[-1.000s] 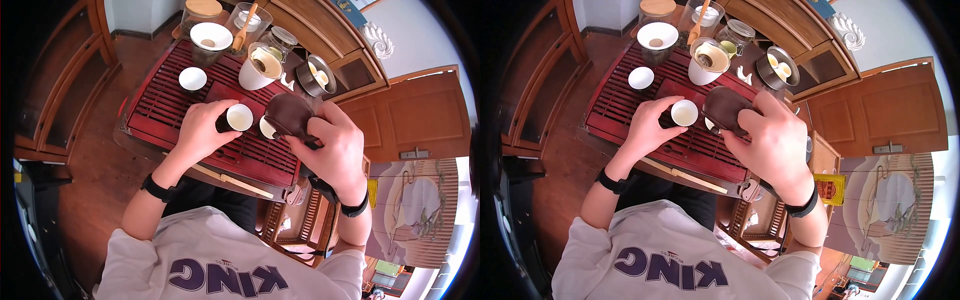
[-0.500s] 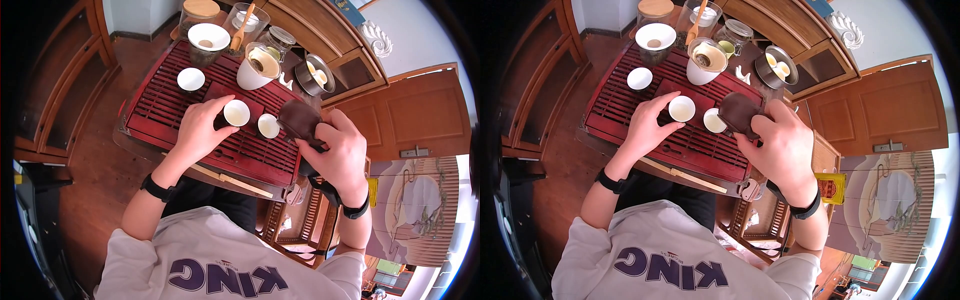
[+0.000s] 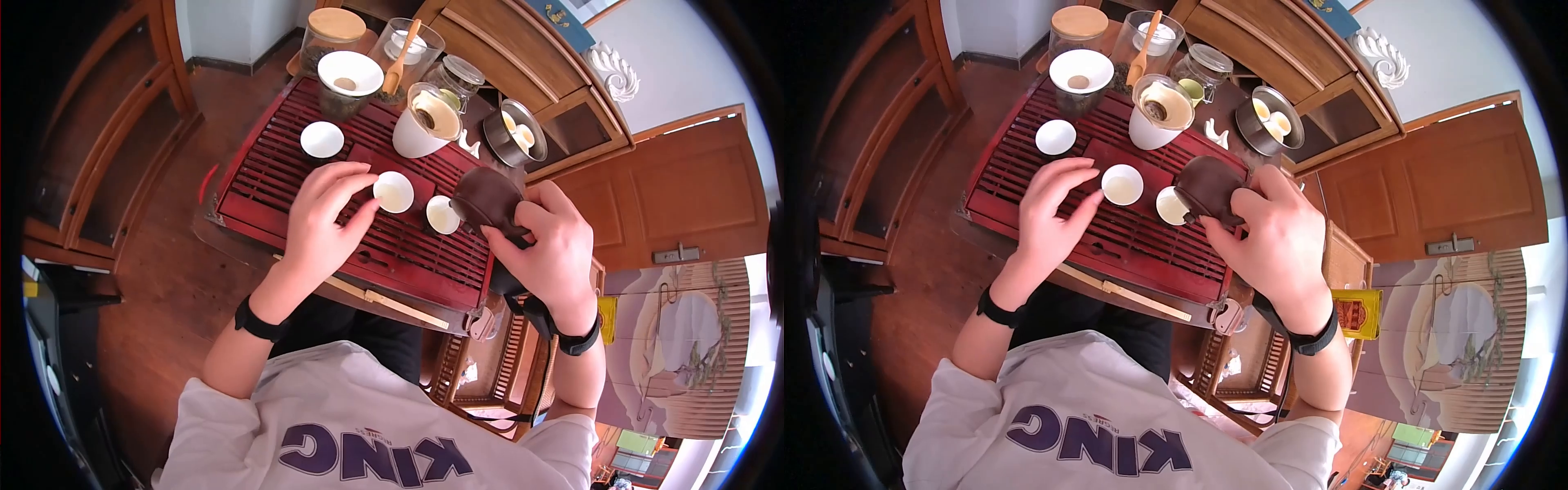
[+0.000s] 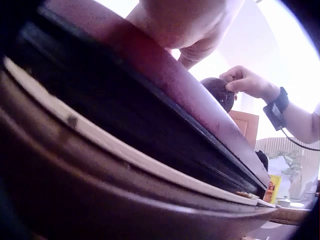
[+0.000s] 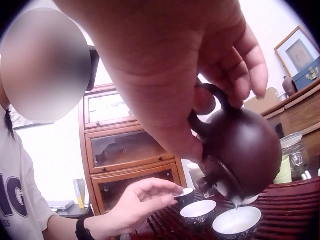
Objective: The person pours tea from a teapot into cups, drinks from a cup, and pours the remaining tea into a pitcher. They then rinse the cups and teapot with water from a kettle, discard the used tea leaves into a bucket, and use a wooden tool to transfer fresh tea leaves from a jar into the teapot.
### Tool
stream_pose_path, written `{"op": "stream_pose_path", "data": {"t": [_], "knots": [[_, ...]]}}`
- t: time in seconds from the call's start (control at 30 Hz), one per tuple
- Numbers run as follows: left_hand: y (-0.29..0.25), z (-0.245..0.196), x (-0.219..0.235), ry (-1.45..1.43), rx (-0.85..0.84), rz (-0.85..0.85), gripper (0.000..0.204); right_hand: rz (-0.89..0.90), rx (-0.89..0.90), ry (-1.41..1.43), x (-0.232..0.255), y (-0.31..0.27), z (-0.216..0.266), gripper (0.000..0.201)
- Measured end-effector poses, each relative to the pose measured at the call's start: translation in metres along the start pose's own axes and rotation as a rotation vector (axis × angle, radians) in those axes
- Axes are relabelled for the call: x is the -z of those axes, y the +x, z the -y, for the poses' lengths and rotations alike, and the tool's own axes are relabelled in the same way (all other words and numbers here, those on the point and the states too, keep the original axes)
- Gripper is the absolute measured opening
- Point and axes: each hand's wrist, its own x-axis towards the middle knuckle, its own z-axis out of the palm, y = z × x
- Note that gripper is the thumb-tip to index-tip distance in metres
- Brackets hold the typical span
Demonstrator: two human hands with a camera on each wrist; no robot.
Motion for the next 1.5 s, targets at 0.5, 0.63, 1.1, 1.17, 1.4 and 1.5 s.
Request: {"op": "stream_pose_path", "data": {"t": [0.5, 0.63, 1.1, 1.17, 1.4, 1.5], "knots": [[0.010, 0.045, 0.026, 0.177, 0.284, 0.192, 0.086, -0.053, -0.136, 0.060, -0.009, -0.006, -0.012, 0.034], [0.008, 0.049, 0.024, 0.193, 0.291, 0.253, 0.088, -0.055, -0.187, 0.186, -0.013, -0.006, -0.015, 0.035], [0.012, 0.048, 0.019, 0.054, 0.417, 0.120, 0.057, -0.116, -0.135, 0.221, -0.011, -0.006, -0.019, 0.035], [0.009, 0.037, 0.018, 0.018, 0.432, 0.126, 0.057, -0.087, -0.160, 0.208, -0.007, -0.004, -0.016, 0.035], [-0.001, 0.016, 0.012, 0.022, 0.405, 0.123, 0.057, -0.130, -0.124, 0.143, -0.009, 0.004, -0.009, 0.034], [-0.004, 0.019, 0.009, 0.057, 0.369, 0.136, 0.059, -0.145, -0.105, 0.126, -0.006, 0.008, -0.007, 0.034]]}}
